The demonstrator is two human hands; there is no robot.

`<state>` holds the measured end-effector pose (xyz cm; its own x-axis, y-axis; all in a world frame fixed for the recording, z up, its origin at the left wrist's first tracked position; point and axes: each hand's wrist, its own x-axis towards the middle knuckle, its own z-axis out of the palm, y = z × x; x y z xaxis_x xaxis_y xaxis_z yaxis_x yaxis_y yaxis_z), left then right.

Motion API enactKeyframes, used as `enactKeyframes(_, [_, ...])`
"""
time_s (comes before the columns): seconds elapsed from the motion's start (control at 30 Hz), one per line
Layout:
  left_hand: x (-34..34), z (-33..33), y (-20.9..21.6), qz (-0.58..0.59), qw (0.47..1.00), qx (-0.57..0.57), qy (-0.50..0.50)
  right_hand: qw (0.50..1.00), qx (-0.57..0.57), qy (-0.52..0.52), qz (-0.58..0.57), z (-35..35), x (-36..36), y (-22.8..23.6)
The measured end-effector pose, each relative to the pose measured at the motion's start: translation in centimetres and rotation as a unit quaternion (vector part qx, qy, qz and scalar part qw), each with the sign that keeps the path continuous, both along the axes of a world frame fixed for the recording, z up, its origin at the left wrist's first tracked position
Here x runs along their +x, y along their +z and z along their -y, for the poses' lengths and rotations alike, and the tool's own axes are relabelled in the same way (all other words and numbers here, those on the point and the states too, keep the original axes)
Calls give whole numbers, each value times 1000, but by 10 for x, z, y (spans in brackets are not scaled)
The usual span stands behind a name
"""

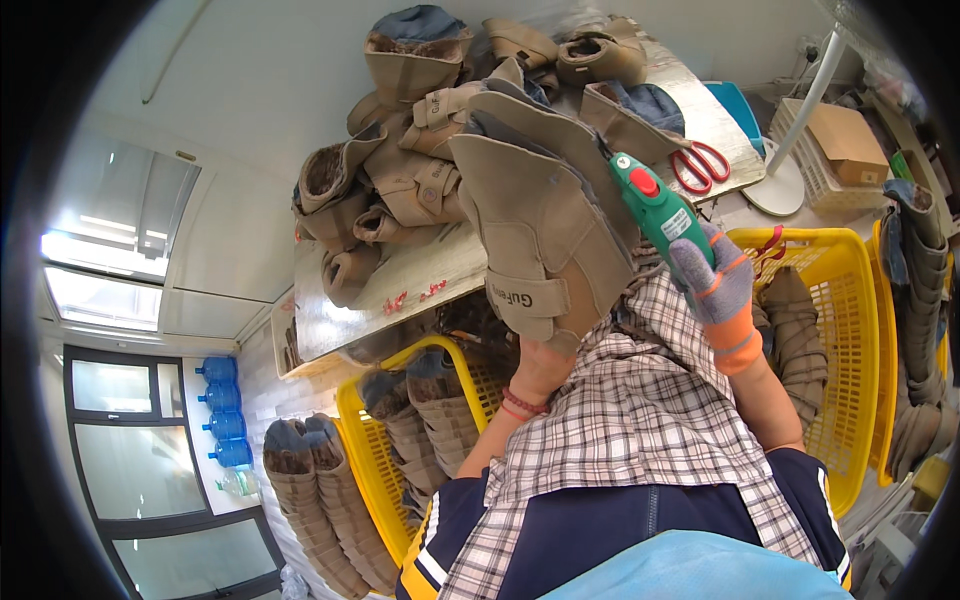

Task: The person repeatedly picks up beige slip-on shoes from a pile, uses a green electric trimmer to cut the fuzzy lining inside the opening, and then places the shoes into a yellow basket. The process is repeated for multiple shoes.

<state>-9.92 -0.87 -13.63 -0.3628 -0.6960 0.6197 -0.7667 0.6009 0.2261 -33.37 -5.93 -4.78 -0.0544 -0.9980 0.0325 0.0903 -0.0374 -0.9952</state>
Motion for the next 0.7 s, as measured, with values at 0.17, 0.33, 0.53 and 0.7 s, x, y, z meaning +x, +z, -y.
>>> enactKeyframes(0.17, [-8, -6, 8, -268, 948, 166, -40, 998, 18, -17, 54, 16, -12, 7])
enactKeyframes(0.33, [46, -10, 26, -425, 881, 209, -19, 996, 47, -11, 73, 21, -41, -15])
enactKeyframes(0.53, [119, -11, -3, -809, 502, 297, -76, 982, 126, 103, -100, -23, -38, -65])
enactKeyframes(0.7, [151, -25, -13, -847, 445, 281, -76, 918, 65, 215, -327, -48, -16, -98])
